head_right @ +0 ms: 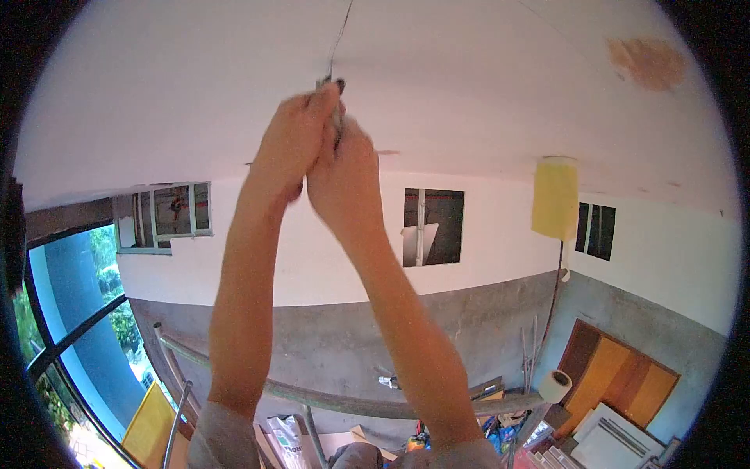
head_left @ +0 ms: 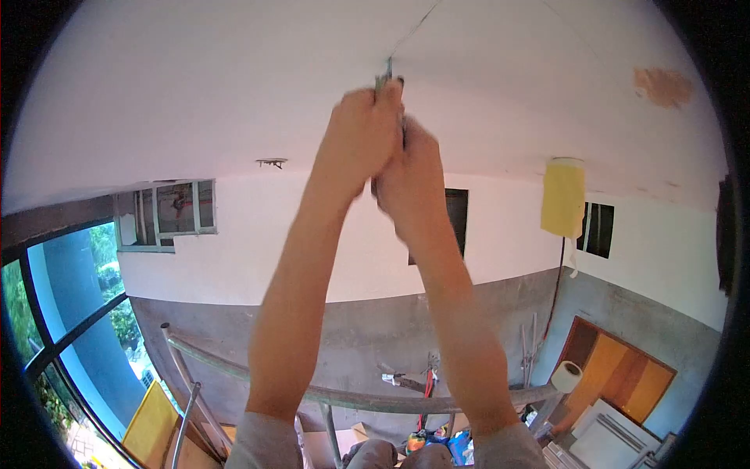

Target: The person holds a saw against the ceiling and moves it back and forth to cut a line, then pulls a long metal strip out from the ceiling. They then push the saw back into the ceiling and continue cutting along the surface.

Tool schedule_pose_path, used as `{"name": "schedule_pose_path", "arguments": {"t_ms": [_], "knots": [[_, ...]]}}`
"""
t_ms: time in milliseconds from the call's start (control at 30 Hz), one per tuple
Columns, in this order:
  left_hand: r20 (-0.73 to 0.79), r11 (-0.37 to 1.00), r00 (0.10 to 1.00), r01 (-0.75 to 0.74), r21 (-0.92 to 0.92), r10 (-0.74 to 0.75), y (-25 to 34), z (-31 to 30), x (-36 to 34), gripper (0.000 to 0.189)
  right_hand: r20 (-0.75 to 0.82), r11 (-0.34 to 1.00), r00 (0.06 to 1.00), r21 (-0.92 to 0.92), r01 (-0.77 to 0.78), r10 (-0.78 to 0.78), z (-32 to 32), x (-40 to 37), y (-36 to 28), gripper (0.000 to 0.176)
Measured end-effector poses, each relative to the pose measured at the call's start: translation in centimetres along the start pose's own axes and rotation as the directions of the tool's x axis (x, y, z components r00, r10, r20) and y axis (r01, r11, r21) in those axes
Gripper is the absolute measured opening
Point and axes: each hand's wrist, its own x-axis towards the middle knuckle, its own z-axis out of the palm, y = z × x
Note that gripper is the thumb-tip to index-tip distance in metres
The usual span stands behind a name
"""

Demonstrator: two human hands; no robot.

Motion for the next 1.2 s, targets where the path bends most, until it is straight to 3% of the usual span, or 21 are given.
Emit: {"name": "schedule_pose_path", "arguments": {"t_ms": [133,233,333,467,567,667,767,1000,1200], "knots": [[-0.04,0.999,0.999,0.021,-0.028,-0.022,0.6,0.1,0.9,0.041,0.005,0.992,0.999,0.12,-0.036,0.035,0.2,1.2,-0.7,0.042],[0.005,0.997,0.999,0.041,0.065,-0.041,0.7,-0.2,-1.0,0.04,-0.004,0.998,0.999,0.013,-0.054,0.054,-0.4,-0.2,-0.5,0.039],[-0.024,0.999,0.999,0.037,0.021,-0.036,-0.1,0.1,-4.1,0.048,-0.014,0.999,0.999,0.006,-0.041,0.041,-0.2,-2.8,0.2,0.036],[0.022,0.999,0.999,-0.035,-0.024,0.036,-0.6,-0.7,-0.9,0.048,-0.028,0.999,1.0,-0.037,0.004,-0.005,0.4,-0.4,0.0,0.039],[0.026,0.996,1.0,0.015,-0.086,-0.013,-0.1,0.2,-0.2,0.042,-0.002,1.0,1.0,-0.007,0.018,-0.018,-0.1,0.6,-0.1,0.04],[0.019,0.996,0.995,0.094,0.0,-0.094,0.7,-0.4,-1.7,0.043,0.036,0.998,0.998,0.021,-0.055,0.054,-0.6,-0.9,-1.2,0.041],[0.033,0.997,0.999,0.014,0.074,-0.016,-0.6,-0.2,-4.5,0.044,0.038,0.991,0.991,-0.043,-0.124,0.126,-1.1,-4.0,-1.3,0.041],[0.1,0.974,0.989,0.125,-0.188,-0.107,1.1,-0.6,0.0,0.044,0.046,0.991,0.991,-0.053,-0.124,0.126,-0.3,0.7,-2.3,0.039],[0.116,0.978,0.984,0.154,-0.144,-0.138,0.3,-0.1,-4.5,0.041,0.031,0.982,0.986,-0.095,-0.162,0.166,-1.4,-3.9,-1.8,0.04]]}}
